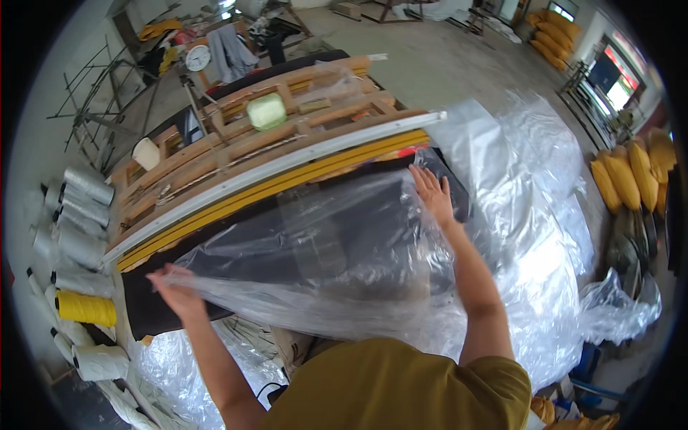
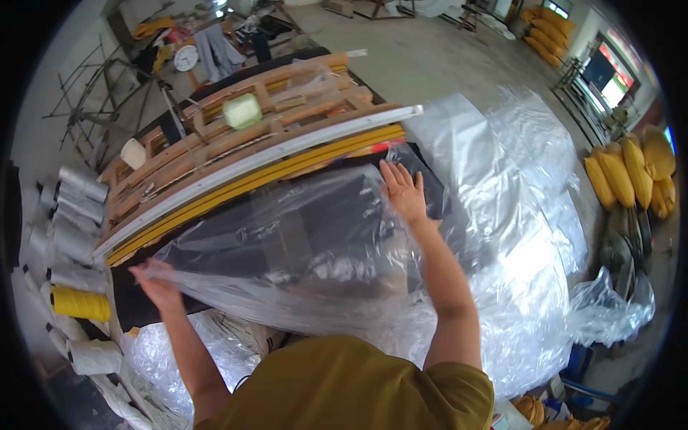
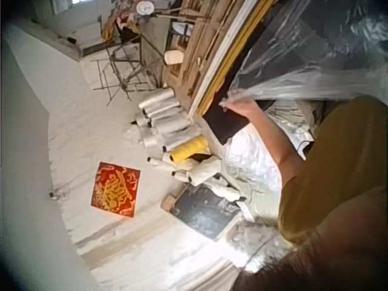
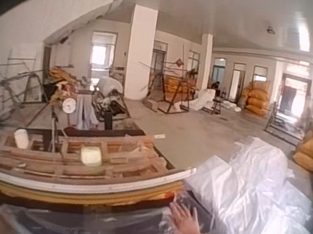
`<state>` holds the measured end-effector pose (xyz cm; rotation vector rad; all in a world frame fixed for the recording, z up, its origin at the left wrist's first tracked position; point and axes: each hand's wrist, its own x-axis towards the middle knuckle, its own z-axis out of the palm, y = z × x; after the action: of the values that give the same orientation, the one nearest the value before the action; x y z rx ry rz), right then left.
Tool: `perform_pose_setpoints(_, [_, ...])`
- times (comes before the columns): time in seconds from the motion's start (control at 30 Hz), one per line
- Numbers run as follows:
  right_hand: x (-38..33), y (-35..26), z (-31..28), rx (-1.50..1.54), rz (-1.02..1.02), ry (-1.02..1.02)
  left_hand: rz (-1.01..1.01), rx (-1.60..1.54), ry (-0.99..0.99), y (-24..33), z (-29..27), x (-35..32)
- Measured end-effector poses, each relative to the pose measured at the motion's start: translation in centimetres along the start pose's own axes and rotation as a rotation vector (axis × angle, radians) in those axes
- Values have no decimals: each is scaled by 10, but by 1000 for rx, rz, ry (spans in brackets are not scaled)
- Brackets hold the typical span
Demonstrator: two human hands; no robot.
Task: The person wraps a foam part in clear plastic wrap, then secures the wrap with tape by hand.
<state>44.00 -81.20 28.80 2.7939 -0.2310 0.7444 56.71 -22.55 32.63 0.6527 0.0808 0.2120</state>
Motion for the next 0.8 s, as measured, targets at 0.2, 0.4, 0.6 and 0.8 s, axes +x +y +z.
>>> perform_pose_setpoints(0.2, [9, -11, -38, 94, 777, -108, 469, 1934, 362, 86, -43, 18])
perform_pose_setpoints(0.4, [-7, 33, -29, 129, 829, 52, 362, 2462, 473, 96, -96, 62])
perform_pose_setpoints(0.6, [34, -37, -81, 310, 114, -112, 167, 2499, 377, 124, -140, 89])
perform_pose_setpoints(0.8, [11, 124, 24, 1078, 1106, -529, 528, 2299, -430, -3, 35, -17])
